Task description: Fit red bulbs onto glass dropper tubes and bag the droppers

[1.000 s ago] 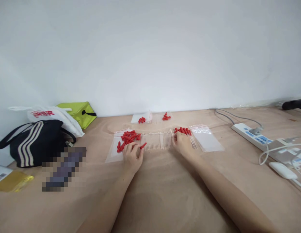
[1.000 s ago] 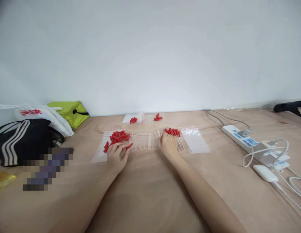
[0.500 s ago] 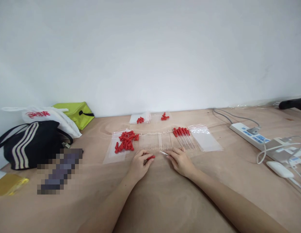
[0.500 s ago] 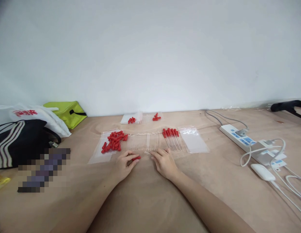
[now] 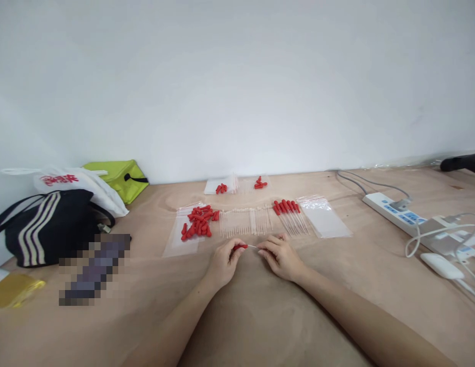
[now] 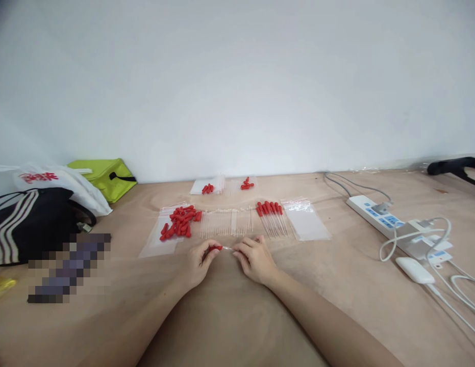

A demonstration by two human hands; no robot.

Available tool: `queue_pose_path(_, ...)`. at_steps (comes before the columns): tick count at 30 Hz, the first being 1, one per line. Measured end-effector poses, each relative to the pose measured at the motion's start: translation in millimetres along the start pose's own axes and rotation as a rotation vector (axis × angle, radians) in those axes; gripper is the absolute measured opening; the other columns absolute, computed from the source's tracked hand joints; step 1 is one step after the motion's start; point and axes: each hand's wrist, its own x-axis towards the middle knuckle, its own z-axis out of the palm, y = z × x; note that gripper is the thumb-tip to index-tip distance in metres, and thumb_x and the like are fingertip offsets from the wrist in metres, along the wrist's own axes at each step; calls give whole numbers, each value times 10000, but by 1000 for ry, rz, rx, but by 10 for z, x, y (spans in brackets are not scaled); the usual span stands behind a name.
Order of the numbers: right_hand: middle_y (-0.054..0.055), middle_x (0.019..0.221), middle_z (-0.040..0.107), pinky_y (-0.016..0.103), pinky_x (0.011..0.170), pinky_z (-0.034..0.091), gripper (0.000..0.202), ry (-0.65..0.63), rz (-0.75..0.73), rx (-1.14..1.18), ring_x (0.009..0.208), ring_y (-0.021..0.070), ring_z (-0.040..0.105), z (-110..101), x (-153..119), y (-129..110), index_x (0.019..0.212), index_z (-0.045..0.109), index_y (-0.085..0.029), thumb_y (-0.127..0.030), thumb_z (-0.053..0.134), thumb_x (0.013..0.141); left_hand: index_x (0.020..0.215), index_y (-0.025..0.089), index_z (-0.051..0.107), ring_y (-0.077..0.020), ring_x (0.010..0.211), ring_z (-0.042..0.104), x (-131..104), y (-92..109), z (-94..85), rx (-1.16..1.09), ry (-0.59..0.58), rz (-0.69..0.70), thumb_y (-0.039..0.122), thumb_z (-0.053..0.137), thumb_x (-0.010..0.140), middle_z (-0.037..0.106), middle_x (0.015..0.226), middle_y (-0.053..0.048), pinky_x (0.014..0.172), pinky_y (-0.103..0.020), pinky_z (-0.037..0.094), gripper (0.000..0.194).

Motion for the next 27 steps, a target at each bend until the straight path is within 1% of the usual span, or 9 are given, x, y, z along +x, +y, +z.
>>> queue_pose_path(3,26,796,627,301,741,301,193,0,-10,8,741,128,554,11,-1,31,905,600,-200,-211,412,860,862,179,583,-146,706,587,2,16,2,-35,-12,10,222,445,834,649,795,-20,640,-251,453,147)
queue_pose_path(8,15,811,628,296,731,297,204,-32,-58,23,740,118,557,21,7,91,931,610,-223,-220,417,865,777,177,608,-136,638,573,-13,33,-8,-1,-32,43,227,454,830,641,719,-16,608,-241,446,170)
queue_pose_path(12,17,830,631,298,724,282,214,-79,-93,17,761,120,556,-2,28,113,929,619,-235,-209,416,865,774,182,620,-135,650,576,-32,-5,4,11,-52,106,221,461,830,640,716,-16,615,-236,444,174)
queue_pose_path(15,14,797,624,301,708,266,211,-87,-97,-15,722,121,541,-12,37,97,907,621,-229,-196,419,857,769,180,618,-140,668,574,-41,-24,20,46,-52,133,223,469,827,632,718,-21,628,-241,442,165)
queue_pose_path(18,18,760,606,296,689,263,207,-73,-83,-25,688,123,519,11,25,59,859,609,-198,-187,403,856,772,171,604,-145,673,563,-48,-20,31,77,-52,161,222,470,822,618,715,-30,630,-249,440,152)
queue_pose_path(21,23,746,593,285,679,271,226,-76,-69,-9,680,122,510,50,2,19,821,588,-178,-182,367,868,780,173,589,-148,690,554,-56,-12,34,87,-76,191,219,451,828,608,721,-33,641,-254,439,153)
queue_pose_path(27,14,719,586,279,665,260,240,-77,-69,-26,649,115,500,113,-3,-9,799,588,-186,-189,360,874,780,176,580,-152,697,547,-60,-11,44,104,-100,215,223,448,827,605,724,-37,649,-261,435,148)
